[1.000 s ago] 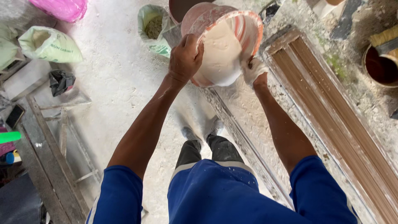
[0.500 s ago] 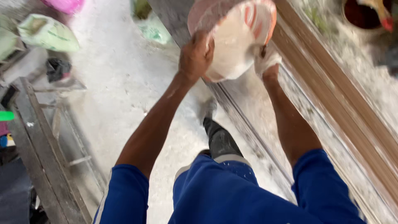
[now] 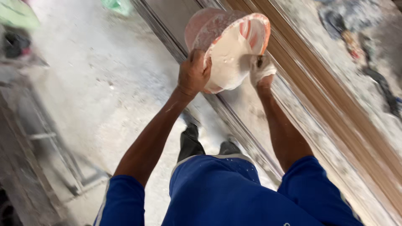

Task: The person places handfuls of white fiber strands into a long wooden mold on the workbench, then scoops cement paste from a bowl and spreads it over the fibers with a sponge. They scrape excess paste from the mold edge with a knife, mix more paste in the bowl, and wipe the bowl clean.

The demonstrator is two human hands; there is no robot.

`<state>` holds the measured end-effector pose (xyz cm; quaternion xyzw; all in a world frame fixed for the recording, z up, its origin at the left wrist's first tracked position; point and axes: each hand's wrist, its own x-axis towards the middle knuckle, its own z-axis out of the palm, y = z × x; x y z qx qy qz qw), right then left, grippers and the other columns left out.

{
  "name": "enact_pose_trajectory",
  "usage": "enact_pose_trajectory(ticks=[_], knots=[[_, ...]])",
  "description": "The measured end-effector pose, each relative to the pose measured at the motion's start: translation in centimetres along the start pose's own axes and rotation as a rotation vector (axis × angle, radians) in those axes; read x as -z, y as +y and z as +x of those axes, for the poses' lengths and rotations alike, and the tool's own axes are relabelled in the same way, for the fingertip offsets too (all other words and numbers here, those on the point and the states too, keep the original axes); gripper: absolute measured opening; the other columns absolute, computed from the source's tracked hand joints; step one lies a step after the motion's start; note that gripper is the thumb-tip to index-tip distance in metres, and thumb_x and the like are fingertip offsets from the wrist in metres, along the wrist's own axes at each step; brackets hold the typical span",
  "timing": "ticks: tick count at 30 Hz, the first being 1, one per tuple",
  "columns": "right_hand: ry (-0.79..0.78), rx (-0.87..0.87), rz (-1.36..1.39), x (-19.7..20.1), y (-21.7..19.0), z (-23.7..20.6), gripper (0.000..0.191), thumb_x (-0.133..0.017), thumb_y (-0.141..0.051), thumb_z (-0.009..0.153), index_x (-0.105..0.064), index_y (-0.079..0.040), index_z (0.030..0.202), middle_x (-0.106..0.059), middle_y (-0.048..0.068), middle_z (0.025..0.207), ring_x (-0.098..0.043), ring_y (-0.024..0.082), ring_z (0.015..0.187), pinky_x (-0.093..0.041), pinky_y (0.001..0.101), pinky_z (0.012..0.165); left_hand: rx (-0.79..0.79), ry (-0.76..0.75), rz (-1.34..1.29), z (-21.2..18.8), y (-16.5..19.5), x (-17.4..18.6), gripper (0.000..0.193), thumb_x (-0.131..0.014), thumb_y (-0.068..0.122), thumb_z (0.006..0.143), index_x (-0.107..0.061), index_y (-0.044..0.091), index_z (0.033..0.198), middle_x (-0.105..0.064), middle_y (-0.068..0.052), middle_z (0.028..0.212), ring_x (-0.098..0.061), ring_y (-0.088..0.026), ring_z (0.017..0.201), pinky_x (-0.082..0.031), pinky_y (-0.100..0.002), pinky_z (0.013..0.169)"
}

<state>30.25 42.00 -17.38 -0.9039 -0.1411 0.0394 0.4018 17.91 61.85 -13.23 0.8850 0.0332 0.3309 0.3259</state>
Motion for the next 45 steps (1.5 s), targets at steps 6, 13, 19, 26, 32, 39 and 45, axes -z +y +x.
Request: enact_pose_trajectory(ticks=[6, 13, 19, 26, 32, 39, 45], knots=[[0.117, 0.108, -0.022, 11.8, 10.6, -12.0, 0.040, -0.067, -0.037, 0.102, -0.070, 0.001, 0.088, -0.069, 0.021, 0.076, -0.070, 0.036, 0.070, -0.054, 0.0457, 0.063, 0.050, -0.054, -0.069, -11.6, 14.9, -7.1, 0.021, -0.070, 0.010, 0.098, -0.050, 0.006, 0.102, -0.061, -0.017, 0.087, -0.068, -0.037, 0.066, -0.057, -0.046, 0.058], [0.242, 0.071, -0.086, 26.0, 22.3, -27.6, 0.040, -0.067, -0.037, 0.103, -0.068, 0.002, 0.090, -0.069, 0.020, 0.076, -0.070, 0.035, 0.068, -0.055, 0.0458, 0.065, -0.048, -0.002, -0.055, -24.6, 33.7, -13.7, 0.023, -0.070, 0.009, 0.092, -0.048, 0.007, 0.097, -0.060, -0.019, 0.087, -0.063, -0.045, 0.071, -0.050, -0.053, 0.060], [0.265, -0.008, -0.098, 38.0, 32.3, -41.6, 0.041, -0.067, -0.036, 0.105, -0.067, 0.001, 0.087, -0.066, 0.018, 0.072, -0.066, 0.032, 0.062, -0.053, 0.0449, 0.062, -0.130, -0.036, -0.139, -35.4, 49.2, -19.2, 0.023, -0.069, 0.007, 0.095, -0.047, 0.007, 0.098, -0.056, -0.018, 0.084, -0.060, -0.045, 0.072, -0.048, -0.054, 0.061], [0.242, -0.084, -0.176, 51.0, 43.1, -55.4, 0.046, -0.066, -0.036, 0.106, -0.065, 0.002, 0.080, -0.063, 0.020, 0.069, -0.061, 0.032, 0.058, -0.049, 0.0449, 0.057, -0.166, -0.139, -0.205, -44.9, 66.1, -24.6, 0.024, -0.068, 0.002, 0.096, -0.044, 0.005, 0.095, -0.053, -0.016, 0.082, -0.060, -0.039, 0.069, -0.048, -0.049, 0.057], [0.249, -0.142, -0.008, 60.7, 51.8, -67.3, 0.048, -0.062, -0.039, 0.107, -0.064, 0.001, 0.081, -0.065, 0.017, 0.066, -0.063, 0.026, 0.058, -0.050, 0.0428, 0.058, -0.180, -0.161, -0.214, -54.1, 79.7, -28.2, 0.025, -0.069, 0.002, 0.095, -0.045, 0.006, 0.089, -0.053, -0.015, 0.078, -0.059, -0.038, 0.067, -0.048, -0.048, 0.057], [0.298, -0.230, 0.005, 72.7, 61.7, -77.6, 0.053, -0.062, -0.040, 0.108, -0.064, 0.006, 0.083, -0.061, 0.022, 0.068, -0.057, 0.030, 0.061, -0.049, 0.0424, 0.061, -0.485, -0.242, 0.010, -63.3, 95.6, -32.2, 0.034, -0.083, 0.013, 0.079, -0.053, 0.001, 0.092, -0.054, -0.017, 0.075, -0.059, -0.036, 0.059, -0.046, -0.046, 0.047], [0.286, -0.215, -0.099, 80.4, 68.2, -87.2, 0.054, -0.060, -0.041, 0.108, -0.060, 0.012, 0.109, -0.068, 0.024, 0.085, -0.067, 0.026, 0.068, -0.055, 0.0381, 0.058, -0.234, -0.209, -0.188, -69.6, 106.0, -36.4, 0.028, -0.074, 0.004, 0.089, -0.047, 0.008, 0.083, -0.052, -0.014, 0.076, -0.058, -0.036, 0.063, -0.049, -0.048, 0.057]])
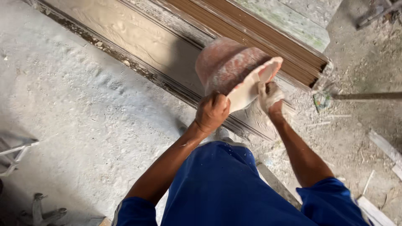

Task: The person places handfuls of white fiber strands into a long wooden mold on the workbench, then scoops cement paste from a bowl and spreads it over the fibers with a sponge. They scrape excess paste from the mold edge with a knife, mix more paste in the bowl, and wipe the bowl clean.

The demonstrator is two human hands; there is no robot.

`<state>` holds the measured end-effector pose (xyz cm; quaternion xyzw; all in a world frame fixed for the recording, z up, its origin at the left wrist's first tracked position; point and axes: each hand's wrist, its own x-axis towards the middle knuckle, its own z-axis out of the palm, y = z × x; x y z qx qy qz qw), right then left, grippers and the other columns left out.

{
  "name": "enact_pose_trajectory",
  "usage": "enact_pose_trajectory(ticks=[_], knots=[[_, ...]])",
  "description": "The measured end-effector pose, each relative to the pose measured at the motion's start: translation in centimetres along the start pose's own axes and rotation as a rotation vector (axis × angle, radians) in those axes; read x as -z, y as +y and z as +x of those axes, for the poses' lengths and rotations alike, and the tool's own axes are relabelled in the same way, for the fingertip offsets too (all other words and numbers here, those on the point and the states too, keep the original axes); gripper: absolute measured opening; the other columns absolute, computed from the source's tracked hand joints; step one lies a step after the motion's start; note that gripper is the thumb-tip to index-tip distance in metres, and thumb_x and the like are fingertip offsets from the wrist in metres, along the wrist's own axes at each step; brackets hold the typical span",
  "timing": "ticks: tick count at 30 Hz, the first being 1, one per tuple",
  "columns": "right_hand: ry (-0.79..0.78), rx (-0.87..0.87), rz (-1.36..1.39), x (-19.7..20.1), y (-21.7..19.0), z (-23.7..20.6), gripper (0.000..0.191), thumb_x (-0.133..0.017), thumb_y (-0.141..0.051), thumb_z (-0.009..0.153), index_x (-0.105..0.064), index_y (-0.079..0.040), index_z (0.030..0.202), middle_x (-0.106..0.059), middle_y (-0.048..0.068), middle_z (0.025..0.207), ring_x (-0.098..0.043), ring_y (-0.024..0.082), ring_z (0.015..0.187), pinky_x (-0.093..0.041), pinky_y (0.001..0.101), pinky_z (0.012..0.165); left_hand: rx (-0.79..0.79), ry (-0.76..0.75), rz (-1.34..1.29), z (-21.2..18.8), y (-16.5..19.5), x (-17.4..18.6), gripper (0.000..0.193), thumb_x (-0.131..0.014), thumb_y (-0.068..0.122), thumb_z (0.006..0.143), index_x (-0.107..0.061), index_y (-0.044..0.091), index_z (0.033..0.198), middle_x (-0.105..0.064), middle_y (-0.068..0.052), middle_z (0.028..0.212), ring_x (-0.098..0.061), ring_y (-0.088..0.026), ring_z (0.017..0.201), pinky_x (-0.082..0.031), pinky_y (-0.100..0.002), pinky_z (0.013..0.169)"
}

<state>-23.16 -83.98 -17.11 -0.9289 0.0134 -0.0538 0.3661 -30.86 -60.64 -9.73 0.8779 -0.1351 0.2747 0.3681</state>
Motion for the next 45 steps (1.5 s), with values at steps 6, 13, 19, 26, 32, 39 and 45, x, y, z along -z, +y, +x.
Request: enact_pose_trajectory(ticks=[6, 13, 19, 26, 32, 39, 45], knots=[[-0.030, -0.191, -0.019, 7.5, 9.2, -4.5, 0.040, -0.061, -0.035, 0.105, -0.067, 0.004, 0.098, -0.072, 0.021, 0.082, -0.068, 0.025, 0.072, -0.055, 0.0402, 0.071, -0.128, -0.077, -0.117, -1.1, 7.6, -4.2, 0.025, -0.067, 0.005, 0.094, -0.045, 0.008, 0.083, -0.052, -0.013, 0.077, -0.059, -0.034, 0.068, -0.054, -0.045, 0.064], [0.059, 0.020, -0.091, 8.5, 13.4, -7.0, 0.011, -0.064, -0.011, 0.095, -0.068, -0.001, 0.096, -0.069, 0.014, 0.086, -0.064, 0.021, 0.078, -0.054, 0.0424, 0.069, -0.319, -0.144, -0.076, -2.1, 9.6, -5.7, 0.021, -0.064, 0.002, 0.091, -0.047, 0.010, 0.081, -0.053, -0.010, 0.075, -0.059, -0.026, 0.065, -0.052, -0.042, 0.061], [-0.035, 0.041, 0.047, 0.8, 4.6, -0.6, 0.014, -0.063, -0.014, 0.098, -0.063, -0.001, 0.094, -0.065, 0.008, 0.082, -0.062, 0.022, 0.073, -0.052, 0.0420, 0.065, -0.305, -0.116, 0.074, 1.0, 1.1, -0.3, 0.020, -0.066, 0.001, 0.089, -0.048, 0.009, 0.082, -0.056, -0.012, 0.082, -0.061, -0.029, 0.070, -0.055, -0.042, 0.065], [-0.384, 0.081, 1.310, -18.7, -18.5, 9.5, 0.048, -0.065, -0.038, 0.099, -0.050, -0.004, 0.130, -0.062, 0.007, 0.111, -0.059, 0.023, 0.099, -0.049, 0.0402, 0.087, -0.364, 0.000, 0.252, 6.8, -19.5, 13.7, 0.019, -0.070, 0.006, 0.086, -0.051, 0.009, 0.083, -0.060, -0.016, 0.097, -0.062, -0.028, 0.074, -0.055, -0.042, 0.068], [-0.467, -0.056, 1.266, -35.9, -38.7, 18.7, 0.043, -0.066, -0.035, 0.099, -0.050, -0.004, 0.124, -0.061, 0.008, 0.108, -0.059, 0.024, 0.096, -0.049, 0.0402, 0.085, -0.606, 0.039, 0.260, 13.7, -38.7, 26.9, 0.022, -0.072, 0.010, 0.083, -0.050, 0.012, 0.086, -0.057, -0.010, 0.100, -0.064, -0.026, 0.080, -0.058, -0.043, 0.073], [-0.430, -0.061, 0.983, -51.3, -56.7, 28.2, 0.038, -0.067, -0.032, 0.098, -0.050, -0.004, 0.118, -0.060, 0.008, 0.104, -0.058, 0.024, 0.092, -0.050, 0.0403, 0.082, -0.425, 0.057, 0.472, 21.8, -59.0, 37.4, 0.019, -0.068, 0.009, 0.090, -0.054, 0.008, 0.102, -0.058, -0.010, 0.093, -0.065, -0.026, 0.075, -0.058, -0.044, 0.068], [-0.232, 0.360, 0.758, -58.4, -67.6, 30.9, 0.034, -0.068, -0.029, 0.098, -0.051, -0.004, 0.113, -0.060, 0.008, 0.100, -0.058, 0.025, 0.089, -0.050, 0.0403, 0.079, 0.381, 0.492, 0.069, 24.2, -72.4, 46.2, 0.016, -0.066, 0.002, 0.097, -0.052, 0.008, 0.097, -0.061, -0.011, 0.077, -0.067, -0.025, 0.060, -0.058, -0.035, 0.051]])
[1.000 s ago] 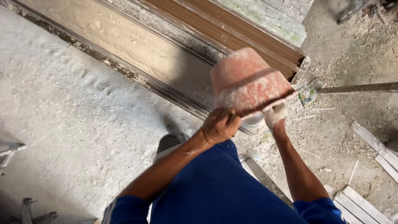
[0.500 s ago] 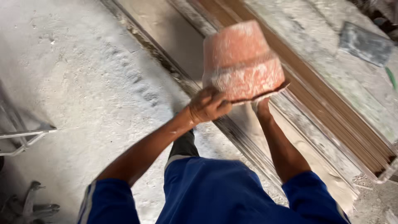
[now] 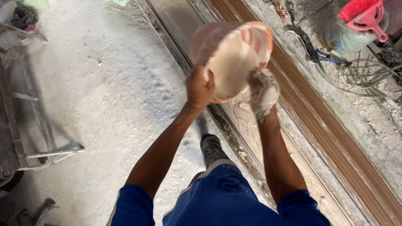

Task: The person places handfuls of white fiber strands into a long wooden mold on the workbench, then scoops cement paste from a bowl and spreads it over the fibers with a sponge. They scrape excess paste from the mold edge with a knife, mix more paste in the bowl, and wipe the bowl clean.

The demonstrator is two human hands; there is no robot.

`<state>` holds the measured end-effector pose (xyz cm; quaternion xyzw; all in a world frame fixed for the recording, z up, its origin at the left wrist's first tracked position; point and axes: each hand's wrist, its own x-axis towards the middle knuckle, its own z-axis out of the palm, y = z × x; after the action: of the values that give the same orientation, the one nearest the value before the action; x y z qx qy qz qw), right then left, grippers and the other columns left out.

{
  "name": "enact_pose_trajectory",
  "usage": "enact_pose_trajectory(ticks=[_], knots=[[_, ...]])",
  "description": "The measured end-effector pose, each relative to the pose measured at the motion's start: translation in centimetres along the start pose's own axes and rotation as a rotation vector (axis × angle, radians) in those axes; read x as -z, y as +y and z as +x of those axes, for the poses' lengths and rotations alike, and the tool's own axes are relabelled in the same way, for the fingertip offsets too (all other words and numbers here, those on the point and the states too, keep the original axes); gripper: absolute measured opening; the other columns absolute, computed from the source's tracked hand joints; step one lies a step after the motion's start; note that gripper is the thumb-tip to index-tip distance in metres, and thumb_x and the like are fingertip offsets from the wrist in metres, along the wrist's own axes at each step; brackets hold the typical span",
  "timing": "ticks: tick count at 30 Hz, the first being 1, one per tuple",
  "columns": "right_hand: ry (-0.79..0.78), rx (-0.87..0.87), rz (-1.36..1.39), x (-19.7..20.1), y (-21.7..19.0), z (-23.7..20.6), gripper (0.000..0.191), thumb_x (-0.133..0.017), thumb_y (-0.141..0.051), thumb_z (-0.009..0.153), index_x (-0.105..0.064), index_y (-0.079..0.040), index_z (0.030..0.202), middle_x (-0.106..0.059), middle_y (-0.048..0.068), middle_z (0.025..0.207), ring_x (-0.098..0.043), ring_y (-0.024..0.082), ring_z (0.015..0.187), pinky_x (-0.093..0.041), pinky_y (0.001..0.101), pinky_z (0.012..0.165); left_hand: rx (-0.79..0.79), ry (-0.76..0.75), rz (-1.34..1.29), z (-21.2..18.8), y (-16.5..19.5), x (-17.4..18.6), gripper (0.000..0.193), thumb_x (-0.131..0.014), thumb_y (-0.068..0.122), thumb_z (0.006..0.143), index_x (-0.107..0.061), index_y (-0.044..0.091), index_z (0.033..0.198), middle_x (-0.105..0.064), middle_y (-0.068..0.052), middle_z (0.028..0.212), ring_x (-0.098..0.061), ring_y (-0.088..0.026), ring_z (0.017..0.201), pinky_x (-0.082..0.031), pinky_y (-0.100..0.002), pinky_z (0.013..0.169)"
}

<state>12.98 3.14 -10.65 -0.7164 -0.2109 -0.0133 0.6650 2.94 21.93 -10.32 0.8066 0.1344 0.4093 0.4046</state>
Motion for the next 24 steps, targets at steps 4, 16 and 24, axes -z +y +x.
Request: enact_pose_trajectory(ticks=[4, 16, 24], knots=[[-0.269, 0.033, -0.150, -9.7, 0.4, 7.2, 0.032, -0.069, -0.027, 0.098, -0.051, -0.004, 0.109, -0.059, 0.009, 0.098, -0.058, 0.025, 0.087, -0.050, 0.0403, 0.078, -0.028, 0.135, 0.057, 3.0, -3.6, 3.3, 0.019, -0.067, 0.000, 0.096, -0.050, 0.005, 0.101, -0.059, -0.017, 0.081, -0.064, -0.035, 0.068, -0.055, -0.044, 0.063], [-0.855, 0.031, -0.032, -29.1, 5.6, 20.3, 0.028, -0.071, -0.022, 0.097, -0.051, -0.003, 0.099, -0.058, 0.009, 0.091, -0.057, 0.026, 0.080, -0.050, 0.0404, 0.073, -0.037, -0.323, -0.022, 22.3, -13.8, 8.1, 0.022, -0.070, 0.003, 0.089, -0.048, 0.003, 0.093, -0.057, -0.021, 0.077, -0.063, -0.043, 0.071, -0.049, -0.047, 0.058], [-0.573, -0.223, 0.128, -26.6, 6.2, 28.5, 0.027, -0.073, -0.019, 0.097, -0.052, -0.003, 0.092, -0.057, 0.010, 0.087, -0.057, 0.027, 0.076, -0.050, 0.0405, 0.069, -0.285, -0.294, 0.007, 24.7, -13.1, 10.3, 0.027, -0.070, 0.004, 0.092, -0.043, 0.006, 0.092, -0.058, -0.017, 0.083, -0.064, -0.034, 0.064, -0.050, -0.044, 0.053]])
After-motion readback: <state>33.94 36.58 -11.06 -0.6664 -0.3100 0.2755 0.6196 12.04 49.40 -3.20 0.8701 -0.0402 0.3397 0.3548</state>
